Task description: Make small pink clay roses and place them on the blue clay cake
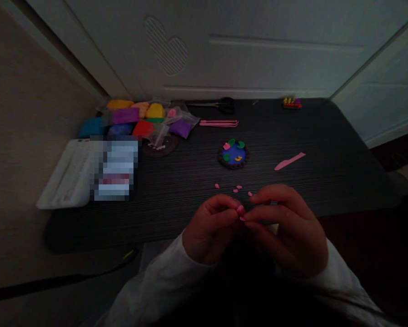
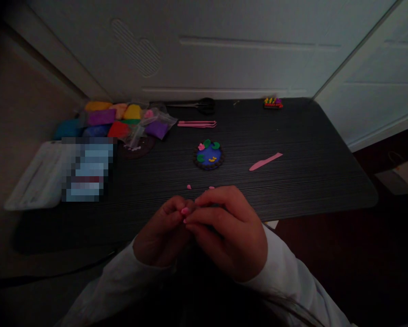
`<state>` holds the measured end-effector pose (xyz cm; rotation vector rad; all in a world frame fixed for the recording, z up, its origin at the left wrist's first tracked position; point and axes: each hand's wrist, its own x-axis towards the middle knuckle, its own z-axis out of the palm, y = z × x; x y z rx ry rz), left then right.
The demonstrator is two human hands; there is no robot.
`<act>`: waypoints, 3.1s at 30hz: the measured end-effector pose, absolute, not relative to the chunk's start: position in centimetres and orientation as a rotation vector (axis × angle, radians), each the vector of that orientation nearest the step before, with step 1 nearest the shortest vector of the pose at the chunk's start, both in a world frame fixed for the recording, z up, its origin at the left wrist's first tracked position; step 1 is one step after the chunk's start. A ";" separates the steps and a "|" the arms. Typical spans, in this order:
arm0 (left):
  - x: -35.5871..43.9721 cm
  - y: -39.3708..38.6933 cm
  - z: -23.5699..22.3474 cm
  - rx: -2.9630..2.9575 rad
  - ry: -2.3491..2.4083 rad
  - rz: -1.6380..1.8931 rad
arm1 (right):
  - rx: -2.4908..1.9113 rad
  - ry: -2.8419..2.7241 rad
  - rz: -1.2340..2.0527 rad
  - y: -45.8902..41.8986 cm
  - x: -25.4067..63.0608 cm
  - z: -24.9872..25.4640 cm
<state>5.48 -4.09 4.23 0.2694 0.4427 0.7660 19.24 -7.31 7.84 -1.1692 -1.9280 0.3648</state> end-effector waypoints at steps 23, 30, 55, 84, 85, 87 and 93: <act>5.6 -4.3 3.7 0.228 0.441 0.724 | -1.208 -1.919 0.287 -7.2 19.1 7.6; 5.6 -4.2 3.9 0.246 0.470 0.742 | -1.213 -1.900 0.237 -7.1 18.9 7.3; 5.7 -4.6 4.2 0.325 0.469 0.799 | -1.135 -1.848 0.195 -7.2 18.9 6.6; 5.5 -4.6 4.2 0.482 0.436 0.920 | -1.148 -1.774 0.263 -7.7 18.7 6.7; 5.5 -4.6 4.3 0.509 0.436 0.927 | -1.147 -1.774 0.276 -7.8 18.6 6.7; 5.3 -4.7 4.3 0.573 0.432 0.933 | -1.151 -1.776 0.300 -8.0 18.6 6.7; 5.1 -4.6 4.3 0.739 0.437 0.952 | -1.142 -1.693 0.391 -8.2 18.4 6.6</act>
